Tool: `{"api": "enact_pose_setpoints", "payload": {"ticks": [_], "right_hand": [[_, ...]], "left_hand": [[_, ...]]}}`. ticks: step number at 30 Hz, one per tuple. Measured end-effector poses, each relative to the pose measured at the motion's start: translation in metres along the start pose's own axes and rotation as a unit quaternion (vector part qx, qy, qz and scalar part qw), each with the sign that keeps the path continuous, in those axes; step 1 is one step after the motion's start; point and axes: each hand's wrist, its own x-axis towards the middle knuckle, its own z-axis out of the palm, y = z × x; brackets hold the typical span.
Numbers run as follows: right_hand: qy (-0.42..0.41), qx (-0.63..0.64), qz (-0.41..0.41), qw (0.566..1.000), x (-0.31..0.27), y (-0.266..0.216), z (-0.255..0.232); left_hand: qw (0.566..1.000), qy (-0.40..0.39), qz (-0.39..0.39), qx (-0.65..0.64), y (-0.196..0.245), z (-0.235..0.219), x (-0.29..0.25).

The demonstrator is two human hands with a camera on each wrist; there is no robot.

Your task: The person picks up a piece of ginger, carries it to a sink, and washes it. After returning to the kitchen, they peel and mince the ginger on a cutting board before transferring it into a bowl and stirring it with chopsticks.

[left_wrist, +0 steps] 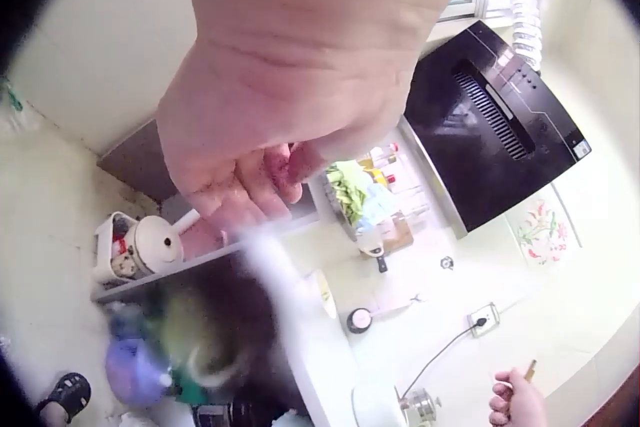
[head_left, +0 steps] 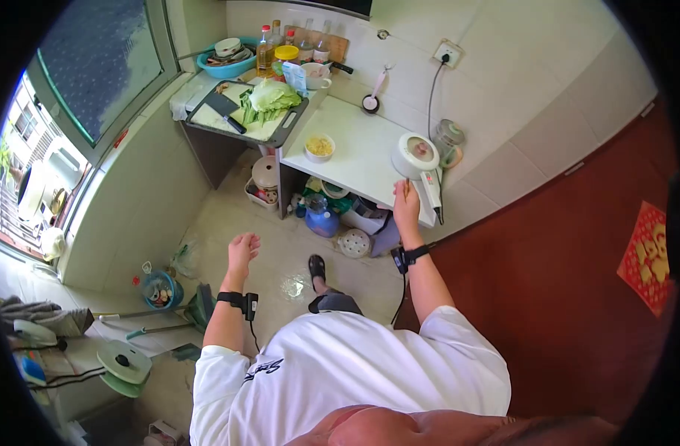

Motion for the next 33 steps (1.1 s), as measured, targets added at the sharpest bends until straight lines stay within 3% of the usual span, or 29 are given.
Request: {"api": "enact_pose_setpoints", "payload": {"ticks": [1, 3, 6, 9, 13, 16, 19, 22, 24, 26, 29, 32, 33], "right_hand": [[-0.005, 0.004, 0.004, 1.0, 0.025, 0.007, 0.019], [-0.076, -0.114, -0.036, 0.99, 0.079, 0.024, 0.061], [-0.106, -0.069, -0.097, 0.987, 0.148, 0.051, 0.145], [-0.171, -0.069, -0.095, 0.978, 0.203, 0.026, 0.209], [-0.188, -0.118, -0.124, 0.967, 0.264, 0.014, 0.308], [-0.188, -0.114, -0.167, 0.961, 0.287, 0.006, 0.362], [-0.195, -0.138, -0.122, 0.963, 0.303, 0.005, 0.397], [-0.154, -0.166, -0.086, 0.97, 0.31, 0.006, 0.404], [-0.068, -0.084, -0.171, 0.979, 0.312, 0.004, 0.391], [-0.052, -0.09, -0.195, 0.975, 0.309, -0.008, 0.361], [0.086, -0.056, -0.34, 0.935, 0.298, -0.018, 0.299], [0.056, -0.041, -0.256, 0.964, 0.258, -0.037, 0.229], [0.049, -0.093, -0.255, 0.961, 0.245, -0.023, 0.212]], "left_hand": [[1.0, 0.007, -0.002, 0.002, 0.011, 0.005, 0.007], [1.0, -0.013, 0.008, -0.012, 0.033, 0.017, 0.032], [0.999, 0.029, -0.029, -0.017, 0.037, 0.013, 0.075], [0.999, 0.007, -0.043, -0.018, 0.022, -0.018, 0.113], [0.988, 0.135, -0.066, -0.038, 0.067, 0.003, 0.102], [0.981, 0.161, -0.076, -0.076, 0.061, -0.007, 0.105], [0.974, 0.184, -0.096, -0.092, 0.058, -0.011, 0.107], [0.972, 0.189, -0.106, -0.091, 0.057, -0.016, 0.111], [0.974, 0.181, -0.109, -0.086, 0.052, -0.022, 0.121], [0.976, 0.165, -0.116, -0.08, 0.049, -0.028, 0.135], [0.984, 0.134, -0.108, -0.053, 0.047, -0.029, 0.151], [0.985, 0.11, -0.127, -0.022, 0.048, -0.024, 0.164], [0.986, 0.101, -0.132, -0.009, 0.05, -0.021, 0.166]]}}
